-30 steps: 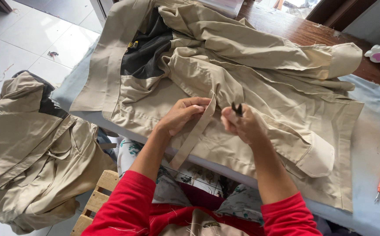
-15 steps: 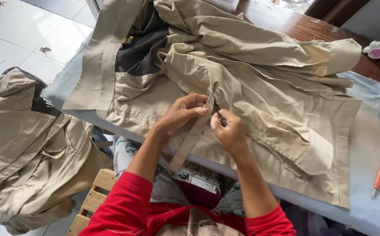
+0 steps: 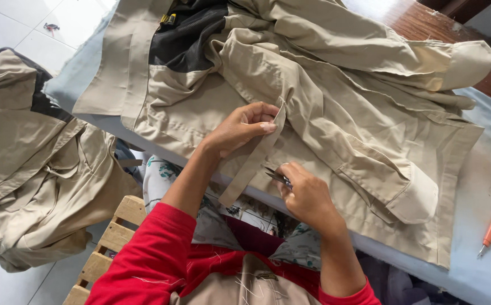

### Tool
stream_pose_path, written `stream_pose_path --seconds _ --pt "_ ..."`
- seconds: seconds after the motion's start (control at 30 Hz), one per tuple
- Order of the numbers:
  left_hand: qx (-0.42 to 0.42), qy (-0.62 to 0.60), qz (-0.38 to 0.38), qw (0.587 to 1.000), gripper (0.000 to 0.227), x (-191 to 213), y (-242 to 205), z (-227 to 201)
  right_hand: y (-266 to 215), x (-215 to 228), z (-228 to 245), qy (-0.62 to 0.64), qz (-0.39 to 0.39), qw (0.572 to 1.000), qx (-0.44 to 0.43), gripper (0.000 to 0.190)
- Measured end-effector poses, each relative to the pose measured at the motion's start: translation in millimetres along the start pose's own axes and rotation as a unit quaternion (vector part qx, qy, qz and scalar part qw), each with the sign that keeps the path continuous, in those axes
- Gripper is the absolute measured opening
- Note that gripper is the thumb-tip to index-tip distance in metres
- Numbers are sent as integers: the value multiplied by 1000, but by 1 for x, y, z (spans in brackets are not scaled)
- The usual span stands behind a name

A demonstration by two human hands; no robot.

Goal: The person uses a seam ripper to cut loose threads and seams on a beige garment laid out on a table. The person manipulates the fabric to access different areas, including the hem and pocket, while removing excess stitching.

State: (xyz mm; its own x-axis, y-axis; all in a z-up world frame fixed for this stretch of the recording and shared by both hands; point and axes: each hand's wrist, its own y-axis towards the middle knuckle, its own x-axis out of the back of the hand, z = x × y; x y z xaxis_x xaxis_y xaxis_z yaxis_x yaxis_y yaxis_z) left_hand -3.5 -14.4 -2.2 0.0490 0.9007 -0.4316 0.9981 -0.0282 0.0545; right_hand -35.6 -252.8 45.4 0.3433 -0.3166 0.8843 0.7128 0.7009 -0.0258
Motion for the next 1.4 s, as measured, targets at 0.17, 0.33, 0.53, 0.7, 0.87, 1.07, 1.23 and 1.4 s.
stream_pose_path --seconds 0.17,0.33,0.53,0.7,0.87,1.07,1.23,1.4 --pt "2 16 7 1000 46 0 2 1 -8 11 -9 390 95 911 96 35" --pt "4 17 12 1000 46 -10 -8 -13 29 13 19 223 -195 955 19 3" --pt "15 -5 17 1000 45 -9 -5 -17 61 -16 5 89 -313 945 32 14" --pt "20 -6 18 1000 45 -9 -9 -18 60 -20 2 123 -319 940 16 5" --pt "33 1 12 999 32 -4 -5 -12 23 19 32 548 -136 823 60 36" --pt "49 -10 13 999 29 -13 -11 -24 29 0 -2 323 -256 911 -10 6" --pt "56 -3 17 998 33 -24 -21 -43 54 6 20 214 -317 921 71 13" --pt "46 2 29 998 39 -25 -22 -44 58 -13 -1 83 -346 933 61 6"
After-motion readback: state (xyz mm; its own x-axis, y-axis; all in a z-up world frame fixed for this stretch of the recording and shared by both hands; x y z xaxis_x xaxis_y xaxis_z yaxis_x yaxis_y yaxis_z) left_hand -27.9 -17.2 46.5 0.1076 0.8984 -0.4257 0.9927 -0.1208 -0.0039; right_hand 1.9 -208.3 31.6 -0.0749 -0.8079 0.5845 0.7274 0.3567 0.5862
